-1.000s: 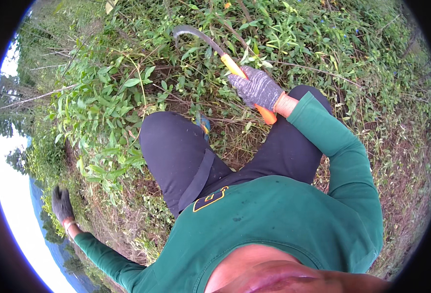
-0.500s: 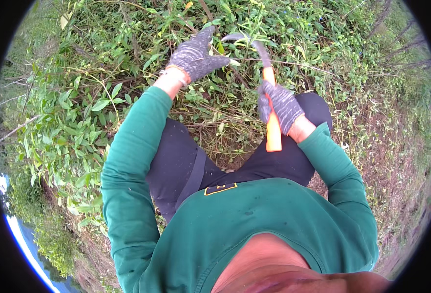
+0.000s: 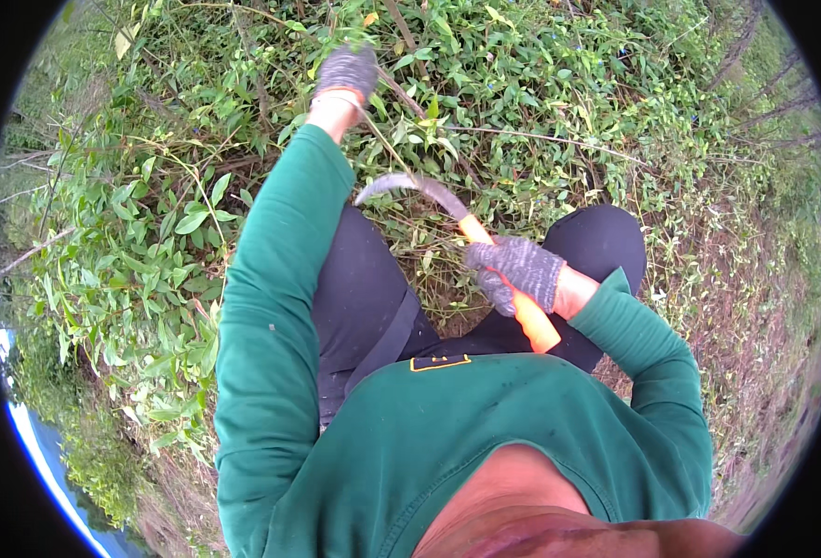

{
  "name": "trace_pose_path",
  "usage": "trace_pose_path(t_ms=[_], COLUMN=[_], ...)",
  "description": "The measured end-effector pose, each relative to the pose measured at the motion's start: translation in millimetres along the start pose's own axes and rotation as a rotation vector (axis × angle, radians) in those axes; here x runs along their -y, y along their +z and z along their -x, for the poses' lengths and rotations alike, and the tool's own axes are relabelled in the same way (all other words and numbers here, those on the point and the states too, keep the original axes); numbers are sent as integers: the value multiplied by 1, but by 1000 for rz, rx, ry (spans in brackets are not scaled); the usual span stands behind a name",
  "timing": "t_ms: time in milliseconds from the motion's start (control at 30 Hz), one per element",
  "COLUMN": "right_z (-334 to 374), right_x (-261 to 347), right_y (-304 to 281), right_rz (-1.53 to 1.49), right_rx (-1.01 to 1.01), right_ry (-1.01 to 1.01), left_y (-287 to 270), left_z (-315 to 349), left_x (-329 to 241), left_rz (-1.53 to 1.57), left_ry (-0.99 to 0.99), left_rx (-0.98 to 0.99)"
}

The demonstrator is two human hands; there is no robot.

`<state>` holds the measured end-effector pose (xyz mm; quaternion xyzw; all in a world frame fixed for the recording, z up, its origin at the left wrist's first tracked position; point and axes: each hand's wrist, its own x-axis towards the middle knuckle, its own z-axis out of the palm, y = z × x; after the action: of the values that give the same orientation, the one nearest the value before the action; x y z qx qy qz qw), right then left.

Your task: The person kneels on the ground and uses a sickle to cut weeds and small branches. They gather the cut vegetation and continue clearing the area.

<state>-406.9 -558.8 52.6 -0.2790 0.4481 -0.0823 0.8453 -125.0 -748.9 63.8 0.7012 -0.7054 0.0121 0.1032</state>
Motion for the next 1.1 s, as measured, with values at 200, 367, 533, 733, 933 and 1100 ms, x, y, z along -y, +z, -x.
trace_pose_path(t_ms=[200,367,533,733,933,1100], right_z=[5,-59,-105,-65,-91,-93], right_x=[42,91,74,44,46,40], right_y=[-13,-42,-37,-24,-22,-17], right_rz=[-230,-67,93,173,467,428], right_rx=[-110,-256,-243,-47,-197,-158], right_ry=[-367,-426,-163,-18,-22,-17], left_y=[-6,-28,11,45,51,34], left_z=[7,46,41,42,48,51], left_x=[59,-61,-70,-39,-35,-33], left_rz=[-1,212,-230,-560,-424,-500], left_ry=[-128,184,311,183,303,317], left_rx=[-221,622,445,760,738,770])
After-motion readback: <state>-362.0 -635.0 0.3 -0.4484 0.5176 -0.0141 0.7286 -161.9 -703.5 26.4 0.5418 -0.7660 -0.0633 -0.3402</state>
